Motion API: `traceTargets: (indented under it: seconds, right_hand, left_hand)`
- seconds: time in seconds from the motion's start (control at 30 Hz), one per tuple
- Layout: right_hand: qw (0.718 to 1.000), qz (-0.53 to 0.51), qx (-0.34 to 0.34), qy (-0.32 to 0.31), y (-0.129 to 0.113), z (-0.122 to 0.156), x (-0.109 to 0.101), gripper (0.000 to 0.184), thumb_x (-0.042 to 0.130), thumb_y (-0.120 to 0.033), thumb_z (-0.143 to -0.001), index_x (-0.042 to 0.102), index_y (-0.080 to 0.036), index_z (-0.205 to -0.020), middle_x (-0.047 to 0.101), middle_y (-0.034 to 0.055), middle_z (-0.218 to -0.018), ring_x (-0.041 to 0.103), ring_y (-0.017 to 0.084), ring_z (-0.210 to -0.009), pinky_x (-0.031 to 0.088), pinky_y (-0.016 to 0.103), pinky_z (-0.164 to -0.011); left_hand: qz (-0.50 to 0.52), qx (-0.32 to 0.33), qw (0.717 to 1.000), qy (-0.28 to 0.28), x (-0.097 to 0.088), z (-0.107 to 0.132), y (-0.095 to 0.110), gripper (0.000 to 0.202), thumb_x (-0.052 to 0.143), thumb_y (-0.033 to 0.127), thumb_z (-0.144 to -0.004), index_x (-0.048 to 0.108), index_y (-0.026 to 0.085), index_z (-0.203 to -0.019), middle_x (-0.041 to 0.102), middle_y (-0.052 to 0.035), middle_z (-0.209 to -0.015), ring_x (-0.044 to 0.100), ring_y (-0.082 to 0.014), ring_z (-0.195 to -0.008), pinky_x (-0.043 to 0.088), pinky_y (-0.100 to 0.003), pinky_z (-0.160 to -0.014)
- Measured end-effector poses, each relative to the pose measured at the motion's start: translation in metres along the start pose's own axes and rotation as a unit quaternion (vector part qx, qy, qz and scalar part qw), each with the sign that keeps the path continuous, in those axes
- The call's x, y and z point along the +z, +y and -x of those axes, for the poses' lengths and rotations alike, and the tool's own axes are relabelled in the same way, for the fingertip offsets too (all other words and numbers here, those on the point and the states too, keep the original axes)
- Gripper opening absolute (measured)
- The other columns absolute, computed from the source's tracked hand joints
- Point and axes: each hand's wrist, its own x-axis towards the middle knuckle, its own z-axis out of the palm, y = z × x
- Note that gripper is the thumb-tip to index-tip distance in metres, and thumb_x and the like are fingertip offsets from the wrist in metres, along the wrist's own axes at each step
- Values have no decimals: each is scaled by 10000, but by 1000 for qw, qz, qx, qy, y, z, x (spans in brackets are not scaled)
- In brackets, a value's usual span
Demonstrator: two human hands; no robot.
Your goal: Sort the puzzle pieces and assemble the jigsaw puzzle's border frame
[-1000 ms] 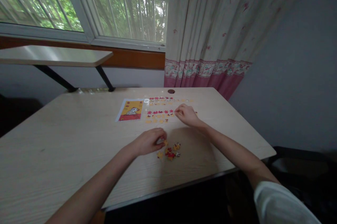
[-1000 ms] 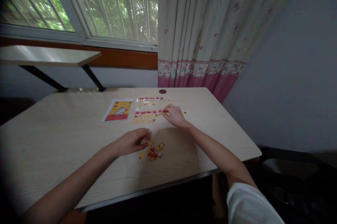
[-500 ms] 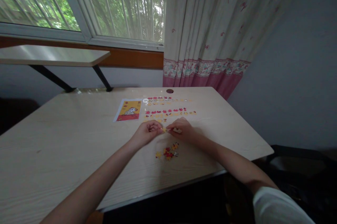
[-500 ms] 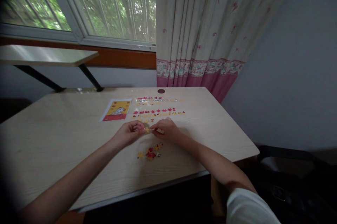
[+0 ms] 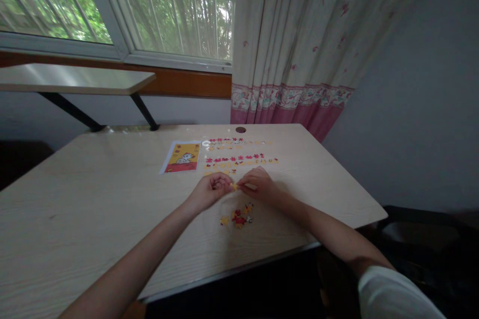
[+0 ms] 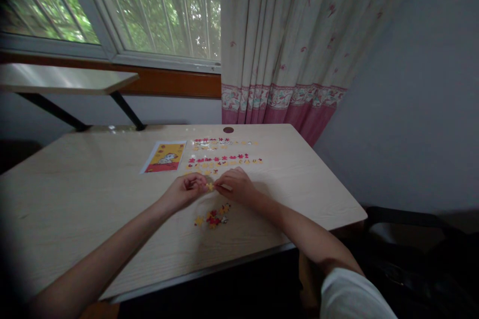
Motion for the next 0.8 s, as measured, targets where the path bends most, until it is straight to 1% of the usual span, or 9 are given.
traceTargets:
  seconds: [0.07,0.13,0.2,0.27,0.4,0.53,0.67,0.8]
  right_hand:
    - [999,8,7,37,6,-1,-3,97,579,-268,-812,641,-205,-771,672,-7,-706,594,107,-677,374,261,-678]
    - [995,20,31,97,15,-1,-7,107,585,-272,-808,645,-200,-757,674,6,-704,593,110,-669,392,264,-685]
    - [987,31,68,145,25,-1,-12,117,587,-276,-808,652,-197,-750,676,19,-714,584,110,-645,412,266,-681]
    - [979,36,104,170,35,0,-16,118,591,-280,-805,664,-197,-767,676,30,-736,576,115,-636,427,270,-671]
    - [971,25,148,188,45,3,-19,124,602,-294,-796,681,-199,-791,665,39,-745,572,127,-651,441,278,-664]
    - [969,23,180,170,44,3,-17,143,596,-318,-797,693,-212,-792,659,43,-757,571,136,-671,442,295,-693]
    - [970,16,185,156,44,4,-17,155,592,-328,-801,700,-216,-808,653,46,-764,571,142,-696,436,306,-719]
    - [970,30,178,160,47,5,-16,147,602,-325,-795,703,-218,-804,651,41,-752,562,134,-670,433,297,-712]
  left_hand:
    - [-4,7,1000,9,-1,0,0,256,663,295,-666,590,141,-857,541,24,-650,457,-69,-535,343,-191,-516]
    - [-34,8,999,6,-2,1,0,279,640,304,-688,595,140,-909,512,35,-621,434,-70,-522,325,-188,-503]
    - [-93,13,995,-13,-3,4,1,252,606,312,-721,613,135,-900,495,34,-600,409,-73,-516,305,-186,-490]
    - [-157,32,987,-31,-2,6,2,214,573,308,-748,632,137,-860,503,22,-606,404,-81,-530,305,-189,-492]
    - [-236,70,968,-54,0,11,9,172,540,280,-773,647,149,-807,520,4,-629,427,-99,-569,329,-192,-508]
    - [-258,80,961,-63,1,11,13,161,527,267,-783,646,160,-787,518,6,-625,434,-104,-566,333,-193,-506]
    - [-264,87,958,-67,1,12,13,153,528,261,-784,644,162,-776,526,5,-622,443,-107,-566,340,-198,-513]
    - [-273,93,955,-74,2,12,15,154,520,249,-788,644,156,-793,540,-1,-641,451,-108,-571,351,-206,-528]
